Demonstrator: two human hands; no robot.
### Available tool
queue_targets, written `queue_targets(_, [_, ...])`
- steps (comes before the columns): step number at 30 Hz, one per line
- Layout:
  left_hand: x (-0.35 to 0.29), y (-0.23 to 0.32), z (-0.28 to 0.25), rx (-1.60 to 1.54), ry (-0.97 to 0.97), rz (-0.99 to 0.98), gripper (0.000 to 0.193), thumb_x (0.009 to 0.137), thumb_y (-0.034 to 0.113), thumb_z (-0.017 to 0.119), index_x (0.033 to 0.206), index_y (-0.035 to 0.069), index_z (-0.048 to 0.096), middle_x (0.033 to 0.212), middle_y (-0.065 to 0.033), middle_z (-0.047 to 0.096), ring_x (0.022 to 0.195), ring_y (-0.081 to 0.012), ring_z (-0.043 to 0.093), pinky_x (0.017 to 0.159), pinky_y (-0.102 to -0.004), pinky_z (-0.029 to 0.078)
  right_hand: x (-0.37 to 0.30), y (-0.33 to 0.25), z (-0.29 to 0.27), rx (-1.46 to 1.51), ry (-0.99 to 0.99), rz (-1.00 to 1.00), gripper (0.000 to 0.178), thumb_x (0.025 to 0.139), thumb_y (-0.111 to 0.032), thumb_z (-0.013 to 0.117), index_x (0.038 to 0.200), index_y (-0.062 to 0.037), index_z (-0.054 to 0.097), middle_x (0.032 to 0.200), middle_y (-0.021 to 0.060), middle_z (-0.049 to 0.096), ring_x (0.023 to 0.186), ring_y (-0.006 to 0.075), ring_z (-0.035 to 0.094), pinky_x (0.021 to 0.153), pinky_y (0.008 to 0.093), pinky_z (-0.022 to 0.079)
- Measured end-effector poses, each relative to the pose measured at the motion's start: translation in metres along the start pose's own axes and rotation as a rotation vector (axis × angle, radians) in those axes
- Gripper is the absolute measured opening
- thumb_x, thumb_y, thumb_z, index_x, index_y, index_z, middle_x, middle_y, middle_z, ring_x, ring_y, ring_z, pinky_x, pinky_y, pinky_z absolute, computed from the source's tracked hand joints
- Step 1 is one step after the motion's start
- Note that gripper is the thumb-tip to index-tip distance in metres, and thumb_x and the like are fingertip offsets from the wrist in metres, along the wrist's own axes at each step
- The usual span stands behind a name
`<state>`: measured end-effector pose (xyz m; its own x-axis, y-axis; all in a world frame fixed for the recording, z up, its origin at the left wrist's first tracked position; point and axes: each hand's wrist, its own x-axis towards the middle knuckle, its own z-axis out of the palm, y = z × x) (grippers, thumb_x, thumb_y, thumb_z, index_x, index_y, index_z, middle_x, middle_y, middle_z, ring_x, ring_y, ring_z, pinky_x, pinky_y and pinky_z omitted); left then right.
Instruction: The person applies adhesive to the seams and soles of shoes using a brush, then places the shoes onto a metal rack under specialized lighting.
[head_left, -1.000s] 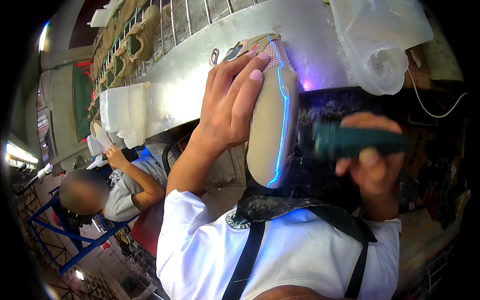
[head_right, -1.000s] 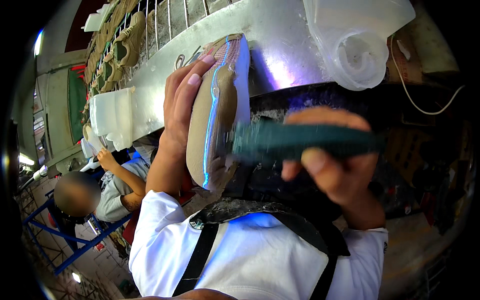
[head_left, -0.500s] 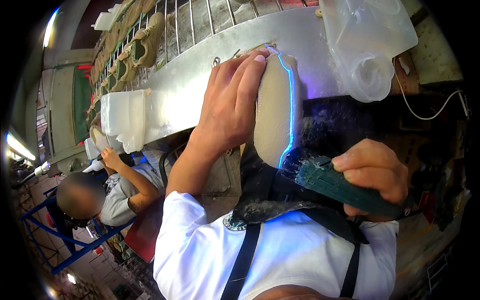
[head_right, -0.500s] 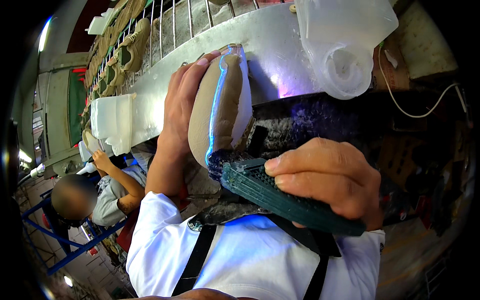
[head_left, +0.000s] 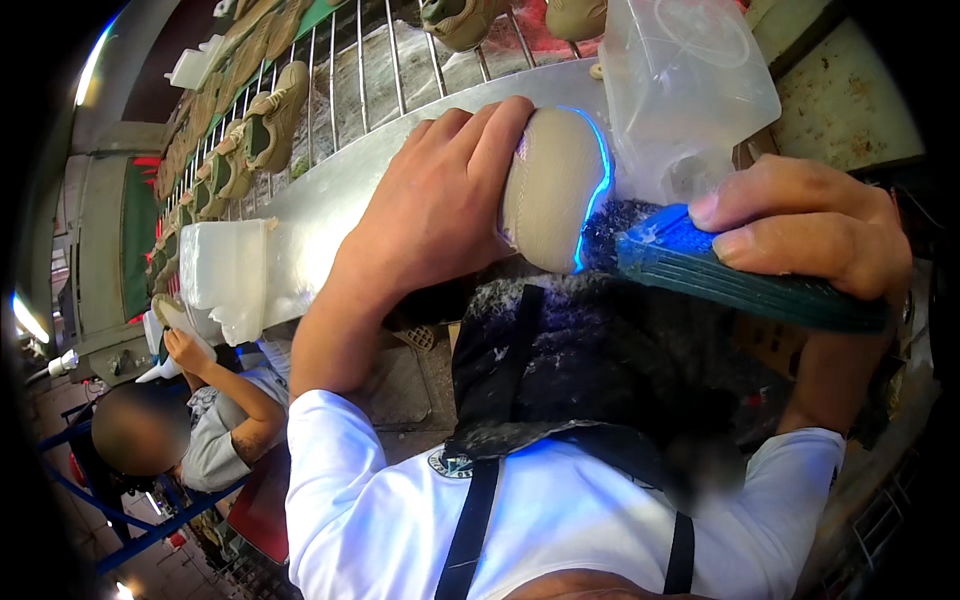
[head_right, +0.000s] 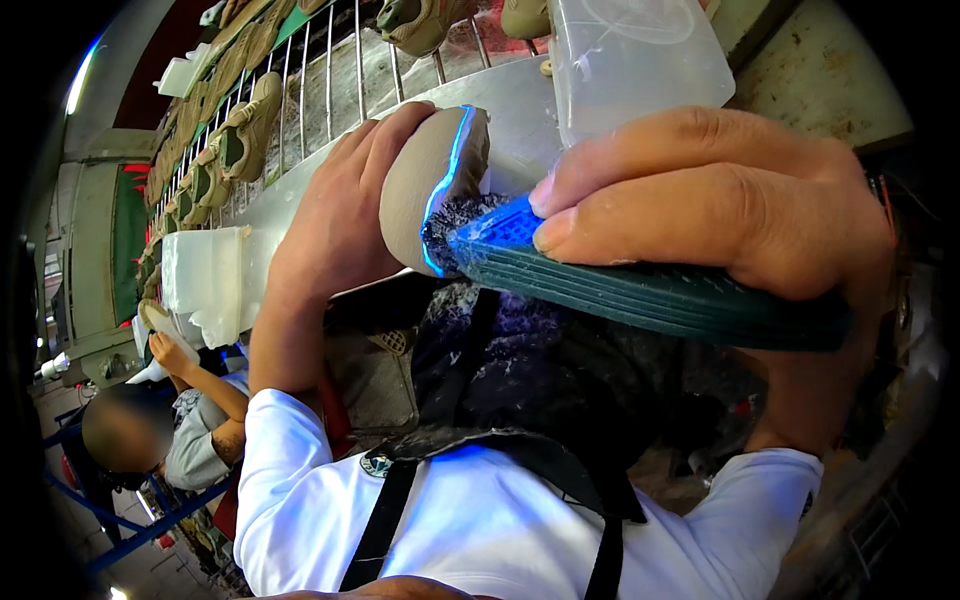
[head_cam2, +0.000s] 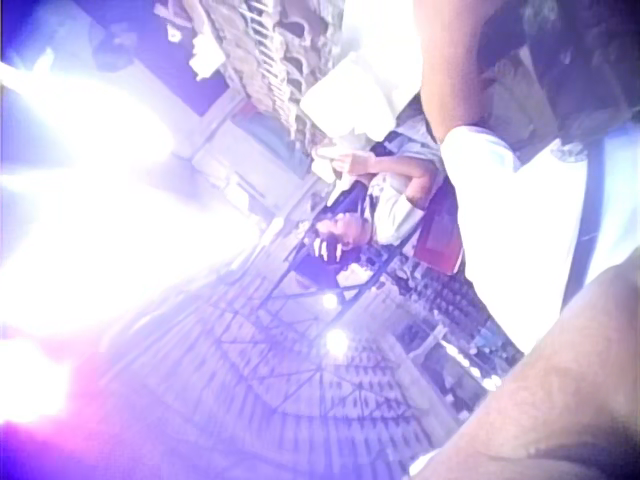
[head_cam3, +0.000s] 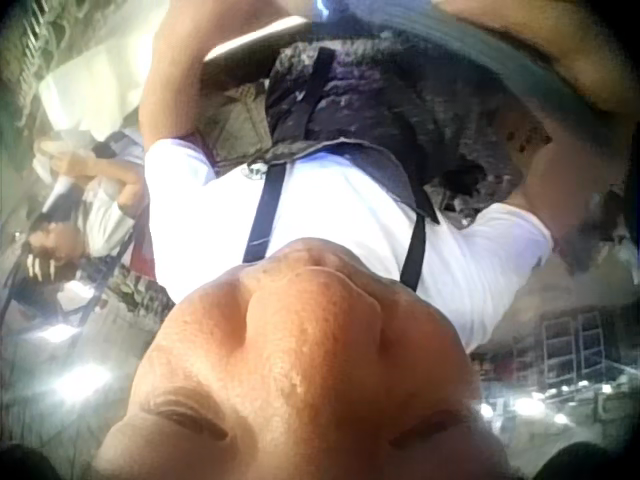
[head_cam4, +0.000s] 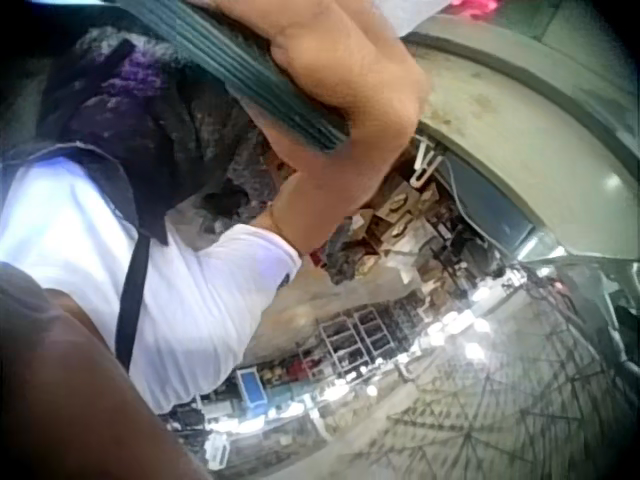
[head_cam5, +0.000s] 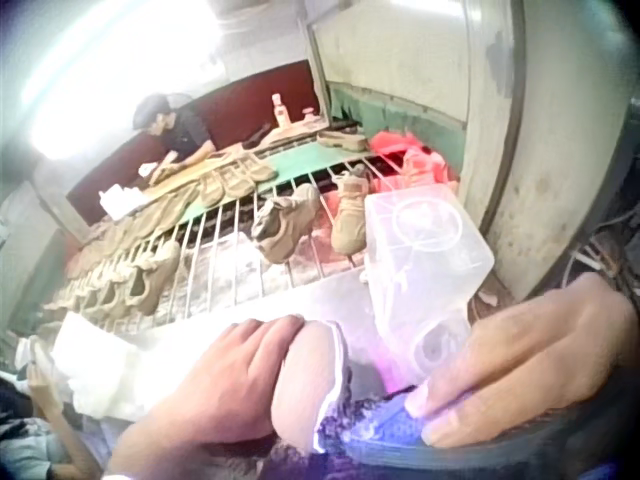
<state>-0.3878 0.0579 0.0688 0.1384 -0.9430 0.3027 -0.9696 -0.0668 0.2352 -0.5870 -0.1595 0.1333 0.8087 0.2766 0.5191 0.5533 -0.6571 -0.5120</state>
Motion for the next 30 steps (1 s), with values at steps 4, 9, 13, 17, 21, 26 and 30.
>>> queue_targets(4, [0.011, -0.006, -0.009, 0.030, -0.173, -0.062, 0.093, 0.062, 0.027, 0.089, 0.140, 0.005, 0.042, 0.128, -0.0175, 0.060, 0.114, -0.0401, 0.059, 0.097, -0.0449, 0.048, 0.014, -0.007, -0.020, -0.031, -0.104, -0.018, 0.018, 0.089, -0.014, 0.070, 0.102, -0.0026, 0.065, 0.104, 0.0233, 0.067, 0.082, 0.0309, 0.070, 0.072, 0.0372, 0.058])
queue_targets(9, [0.020, -0.016, -0.016, -0.011, -0.203, -0.078, 0.092, 0.061, 0.025, 0.088, 0.139, 0.006, 0.042, 0.119, -0.0204, 0.064, 0.109, -0.0419, 0.062, 0.092, -0.0466, 0.051, 0.019, -0.003, -0.020, -0.108, -0.122, -0.037, 0.021, 0.086, -0.015, 0.072, 0.103, -0.0023, 0.067, 0.103, 0.0233, 0.067, 0.081, 0.0312, 0.069, 0.073, 0.0382, 0.057])
queue_targets(13, [0.017, -0.027, -0.024, -0.133, -0.273, -0.115, 0.083, 0.062, 0.018, 0.083, 0.135, 0.003, 0.044, 0.107, -0.0227, 0.066, 0.101, -0.0439, 0.064, 0.084, -0.0468, 0.052, -0.013, 0.025, 0.012, 0.486, 0.150, 0.231, 0.029, 0.085, -0.004, 0.069, 0.112, 0.0072, 0.066, 0.105, 0.0246, 0.069, 0.090, 0.0292, 0.071, 0.079, 0.0375, 0.059])
queue_targets(17, [0.009, -0.050, -0.023, -0.339, -0.248, -0.087, 0.086, 0.062, 0.019, 0.082, 0.138, 0.005, 0.044, 0.103, -0.0212, 0.068, 0.097, -0.0428, 0.066, 0.082, -0.0451, 0.054, -0.007, 0.050, 0.089, 1.190, 0.632, 0.280, 0.040, 0.087, 0.003, 0.062, 0.125, 0.0164, 0.057, 0.109, 0.0259, 0.069, 0.098, 0.0294, 0.071, 0.085, 0.0385, 0.061])
queue_targets(21, [0.010, -0.057, -0.021, -0.361, -0.222, -0.050, 0.086, 0.063, 0.021, 0.082, 0.139, 0.005, 0.043, 0.104, -0.0212, 0.068, 0.095, -0.0423, 0.066, 0.083, -0.0440, 0.054, 0.009, 0.058, 0.124, 0.716, 0.700, 0.126, 0.039, 0.084, 0.010, 0.069, 0.123, 0.0075, 0.064, 0.117, 0.0256, 0.068, 0.104, 0.0324, 0.070, 0.091, 0.0395, 0.059])
queue_targets(26, [0.002, -0.071, -0.025, -0.435, -0.244, -0.040, 0.106, 0.061, 0.019, 0.089, 0.148, 0.007, 0.032, 0.117, -0.0221, 0.065, 0.108, -0.0409, 0.064, 0.091, -0.0415, 0.052, 0.004, 0.047, 0.085, 0.199, 0.152, 0.062, 0.029, 0.078, 0.005, 0.075, 0.108, 0.0027, 0.074, 0.122, 0.0247, 0.067, 0.105, 0.0358, 0.070, 0.091, 0.0409, 0.058])
queue_targets(30, [-0.001, -0.077, -0.027, -0.406, -0.310, -0.031, 0.116, 0.060, 0.016, 0.091, 0.152, 0.006, 0.022, 0.118, -0.0241, 0.063, 0.110, -0.0420, 0.063, 0.093, -0.0420, 0.051, 0.011, 0.045, 0.056, 0.273, 0.231, 0.153, 0.036, 0.084, -0.003, 0.070, 0.119, 0.0056, 0.066, 0.120, 0.0272, 0.067, 0.099, 0.0336, 0.072, 0.087, 0.0400, 0.058])
